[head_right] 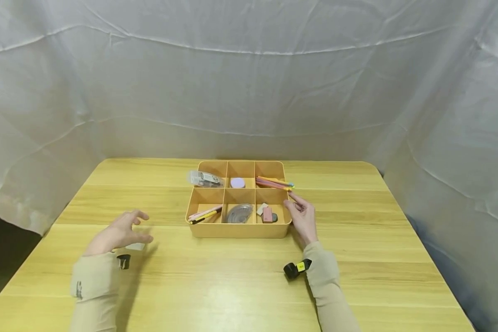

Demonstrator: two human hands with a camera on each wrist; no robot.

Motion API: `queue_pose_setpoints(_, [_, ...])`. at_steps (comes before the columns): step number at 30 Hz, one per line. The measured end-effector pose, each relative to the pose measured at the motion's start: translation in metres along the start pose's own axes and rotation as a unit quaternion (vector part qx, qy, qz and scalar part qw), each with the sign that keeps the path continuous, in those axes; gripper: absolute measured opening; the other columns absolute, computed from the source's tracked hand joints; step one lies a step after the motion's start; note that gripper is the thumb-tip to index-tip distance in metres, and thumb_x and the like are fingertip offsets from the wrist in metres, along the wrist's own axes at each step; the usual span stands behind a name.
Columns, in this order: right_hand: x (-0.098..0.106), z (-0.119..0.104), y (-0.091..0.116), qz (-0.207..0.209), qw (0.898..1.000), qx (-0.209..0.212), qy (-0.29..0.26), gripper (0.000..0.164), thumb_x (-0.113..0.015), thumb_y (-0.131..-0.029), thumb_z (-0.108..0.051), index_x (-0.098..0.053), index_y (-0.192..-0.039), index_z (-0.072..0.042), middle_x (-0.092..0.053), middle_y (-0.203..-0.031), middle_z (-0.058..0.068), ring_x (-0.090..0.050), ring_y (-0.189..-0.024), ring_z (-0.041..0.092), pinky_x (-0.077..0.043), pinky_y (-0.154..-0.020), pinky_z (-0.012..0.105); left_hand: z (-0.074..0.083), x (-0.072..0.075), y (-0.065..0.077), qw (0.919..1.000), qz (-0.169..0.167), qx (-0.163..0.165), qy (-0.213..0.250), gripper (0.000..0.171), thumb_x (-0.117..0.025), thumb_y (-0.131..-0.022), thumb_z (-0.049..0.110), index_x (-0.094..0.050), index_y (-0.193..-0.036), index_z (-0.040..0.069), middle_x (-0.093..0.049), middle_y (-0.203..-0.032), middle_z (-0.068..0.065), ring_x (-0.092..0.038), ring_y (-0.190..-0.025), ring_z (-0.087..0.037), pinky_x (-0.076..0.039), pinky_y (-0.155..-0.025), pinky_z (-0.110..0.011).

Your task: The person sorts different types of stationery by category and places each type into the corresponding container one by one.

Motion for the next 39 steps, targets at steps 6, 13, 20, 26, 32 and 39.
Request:
queue_pose_setpoints(6, [0.001, -0.001, 0.000, 0.001, 1.000, -0.002, -0.001, 0.048, -0.062, -0.093, -0.017, -0.051, -0.135, 0.005, -0.056, -0.123, 0.034, -0.066, -0.096, 0.023, -0.058, -0.075, 0.030, -0.018, -0.003, -0.003, 0.9984, -0.017, 0.053, -0.003, 0.074, -0.083, -0.066, 0.021, -0.046, -0.124, -0.004, -0.037, -0.126, -0.037, -0.034, -0.111, -0.055, -0.042, -0.084, -0.068])
queue_pose_setpoints(13, [-0.001, -0.002, 0.000, -0.005, 1.000, 0.003, 0.013, 0.047, -0.061, -0.094, -0.016, -0.051, -0.135, 0.005, -0.055, -0.123, 0.035, -0.066, -0.096, 0.019, -0.058, -0.078, 0.029, -0.029, -0.011, -0.005, 0.9961, -0.037, 0.076, -0.026, 0.068, -0.085, -0.061, 0.021, -0.049, -0.115, 0.002, -0.034, -0.121, -0.039, -0.034, -0.106, -0.055, -0.044, -0.078, -0.068])
queue_pose_setpoints(20, [-0.001, -0.001, 0.001, -0.002, 1.000, 0.000, 0.009, 0.048, -0.061, -0.094, -0.017, -0.051, -0.135, 0.005, -0.055, -0.124, 0.035, -0.066, -0.097, 0.017, -0.057, -0.080, 0.031, -0.032, -0.016, -0.008, 0.9963, -0.043, 0.067, -0.034, 0.065, -0.085, -0.061, 0.017, -0.051, -0.114, 0.003, -0.039, -0.115, -0.035, -0.042, -0.099, -0.050, -0.045, -0.079, -0.063])
queue_pose_setpoints(26, [0.000, -0.001, 0.001, 0.002, 1.000, -0.005, 0.004, 0.049, -0.062, -0.094, -0.018, -0.050, -0.136, 0.005, -0.056, -0.122, 0.035, -0.064, -0.099, 0.029, -0.058, -0.077, 0.034, -0.030, -0.015, -0.009, 0.9963, -0.044, 0.069, -0.027, 0.063, -0.083, -0.062, 0.013, -0.051, -0.115, 0.003, -0.042, -0.114, -0.033, -0.049, -0.092, -0.043, -0.047, -0.076, -0.056])
queue_pose_setpoints(32, [0.000, -0.001, 0.000, -0.002, 1.000, 0.005, 0.013, 0.050, -0.061, -0.094, -0.019, -0.050, -0.137, 0.004, -0.055, -0.123, 0.035, -0.063, -0.101, 0.029, -0.058, -0.077, 0.032, -0.030, -0.014, -0.010, 0.9963, -0.042, 0.072, -0.020, 0.058, -0.080, -0.062, 0.004, -0.052, -0.112, 0.003, -0.043, -0.117, -0.032, -0.050, -0.089, -0.039, -0.048, -0.074, -0.050])
queue_pose_setpoints(39, [0.001, -0.001, -0.001, 0.004, 1.000, 0.008, 0.008, 0.048, -0.062, -0.093, -0.016, -0.051, -0.135, 0.005, -0.058, -0.120, 0.033, -0.065, -0.097, 0.024, -0.058, -0.075, 0.029, -0.030, -0.016, -0.010, 0.9972, -0.039, 0.064, -0.002, 0.050, -0.076, -0.063, -0.002, -0.055, -0.108, 0.000, -0.051, -0.106, -0.022, -0.049, -0.088, -0.032, -0.048, -0.075, -0.046])
Point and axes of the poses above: each hand's wrist, its own y-axis away from the middle knuckle, its own x-axis out of the back of the hand, z = x × y, the point moved 6 cm from there along -y, towards the middle knuckle
